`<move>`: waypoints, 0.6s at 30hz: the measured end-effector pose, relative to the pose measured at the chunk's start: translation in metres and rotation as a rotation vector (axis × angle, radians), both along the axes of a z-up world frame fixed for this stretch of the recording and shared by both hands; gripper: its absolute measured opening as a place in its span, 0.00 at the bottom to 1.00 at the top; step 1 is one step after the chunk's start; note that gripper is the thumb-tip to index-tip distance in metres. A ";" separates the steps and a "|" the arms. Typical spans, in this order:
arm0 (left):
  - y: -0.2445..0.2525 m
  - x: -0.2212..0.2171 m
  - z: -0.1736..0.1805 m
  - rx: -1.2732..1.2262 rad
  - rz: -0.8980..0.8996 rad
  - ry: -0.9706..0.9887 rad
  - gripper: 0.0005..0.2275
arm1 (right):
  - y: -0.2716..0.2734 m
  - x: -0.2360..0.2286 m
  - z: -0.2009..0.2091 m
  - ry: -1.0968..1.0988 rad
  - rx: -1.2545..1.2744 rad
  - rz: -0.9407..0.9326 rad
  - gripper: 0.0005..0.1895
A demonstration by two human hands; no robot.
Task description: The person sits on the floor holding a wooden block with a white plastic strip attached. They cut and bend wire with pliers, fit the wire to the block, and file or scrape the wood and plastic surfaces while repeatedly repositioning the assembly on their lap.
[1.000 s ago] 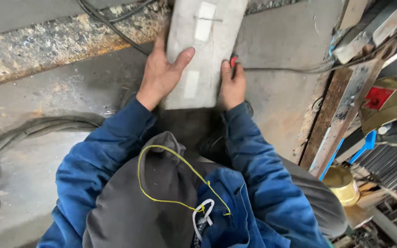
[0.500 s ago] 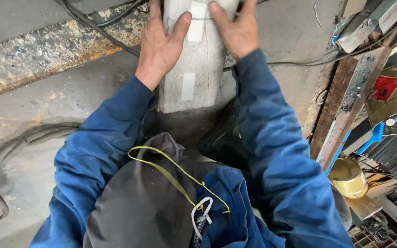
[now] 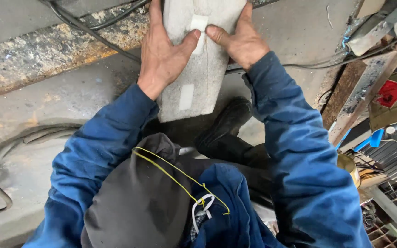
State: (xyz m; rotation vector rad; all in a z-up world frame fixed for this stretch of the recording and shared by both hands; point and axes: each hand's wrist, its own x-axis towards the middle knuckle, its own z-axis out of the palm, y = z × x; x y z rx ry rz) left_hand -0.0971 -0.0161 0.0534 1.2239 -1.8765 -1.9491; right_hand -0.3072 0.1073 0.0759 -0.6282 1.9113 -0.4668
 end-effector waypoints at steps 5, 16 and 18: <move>-0.004 -0.002 0.013 -0.050 -0.038 -0.065 0.43 | 0.009 0.008 -0.007 0.086 0.045 0.043 0.55; -0.010 -0.007 0.025 -0.080 -0.059 -0.095 0.42 | -0.015 0.005 0.014 -0.163 0.046 -0.190 0.48; -0.008 -0.010 0.028 -0.047 -0.041 -0.123 0.42 | -0.012 0.008 0.014 -0.177 0.067 -0.212 0.46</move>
